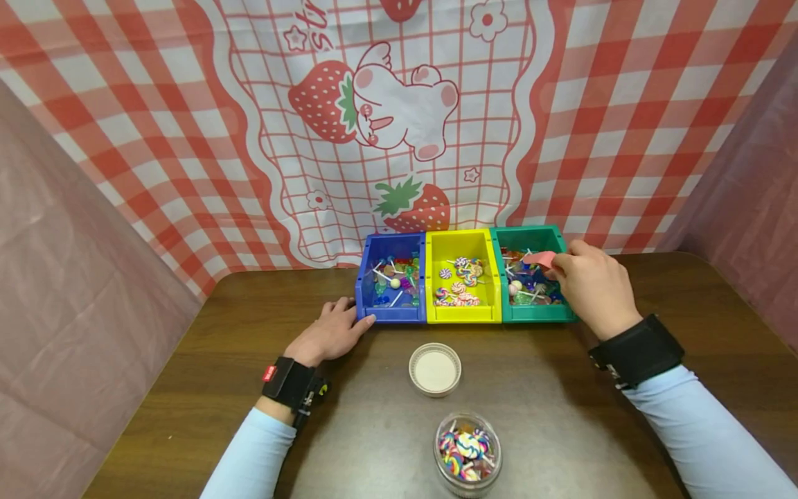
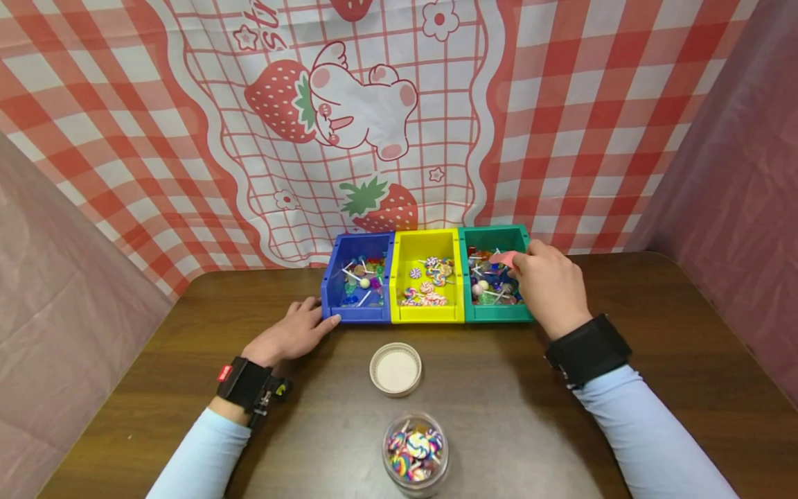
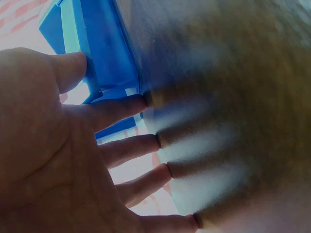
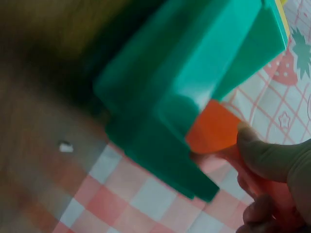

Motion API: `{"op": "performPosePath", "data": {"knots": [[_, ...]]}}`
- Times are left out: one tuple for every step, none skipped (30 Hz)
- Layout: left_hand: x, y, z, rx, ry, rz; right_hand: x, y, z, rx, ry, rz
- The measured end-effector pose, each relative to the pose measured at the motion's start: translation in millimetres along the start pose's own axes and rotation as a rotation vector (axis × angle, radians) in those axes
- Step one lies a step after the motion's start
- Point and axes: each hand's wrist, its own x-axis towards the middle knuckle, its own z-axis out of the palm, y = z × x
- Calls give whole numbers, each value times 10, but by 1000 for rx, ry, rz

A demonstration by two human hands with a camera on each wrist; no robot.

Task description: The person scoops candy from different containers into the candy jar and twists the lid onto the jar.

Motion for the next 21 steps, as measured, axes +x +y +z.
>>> {"op": "performPosePath", "data": {"knots": [[-2, 2, -3, -1, 0, -1, -2, -11, 13, 1, -7, 6], [-3, 4, -5, -2, 0, -2, -4, -21, 25, 1, -15, 13], [-3, 7, -7, -3, -1, -2, -6, -27, 36, -2, -25, 22], [-3, 10, -8, -3, -2, -2, -10, -32, 45, -3, -34, 30], [-2, 13, -9, -3, -3, -2, -12, -37, 52, -3, -43, 38], [-2, 14, -9, -3, -4, -2, -15, -42, 56, -4, -51, 45], [-1, 16, -10, -3, -4, -3, -16, -47, 57, -4, -57, 53], [-1, 16, -9, -2, -4, -3, -19, -52, 55, -4, -62, 59], [-1, 17, -9, -1, -5, -3, -20, -58, 50, -5, -66, 62], [-1, 16, -8, -1, -5, -4, -20, -66, 41, -6, -70, 66], [-2, 15, -7, 0, -5, -4, -17, -77, 32, -7, -72, 69], [-3, 14, -6, 0, -4, -4, -14, -89, 18, -8, -72, 71], [-3, 12, -5, 0, -4, -4, -11, -101, 3, -10, -70, 73], [-4, 9, -4, 0, -3, -3, -6, -114, -16, -11, -68, 74], [-4, 7, -3, 0, -2, -3, 0, -126, -36, -11, -65, 76], [-4, 4, -3, -1, -1, -2, 6, -139, -58, -8, -64, 80], [-4, 2, -2, -2, -1, 0, 13, -148, -78, -4, -66, 86], [-3, 0, -1, -3, 0, 1, 19, -154, -98, 0, -69, 95], [-3, -2, 0, -2, 1, 2, 24, -157, -115, 3, -75, 103], [-3, -3, 0, -2, 1, 3, 31, -159, -130, 7, -83, 110], [-3, -4, 0, -2, 1, 5, 37, -159, -140, 18, -98, 124]]}}
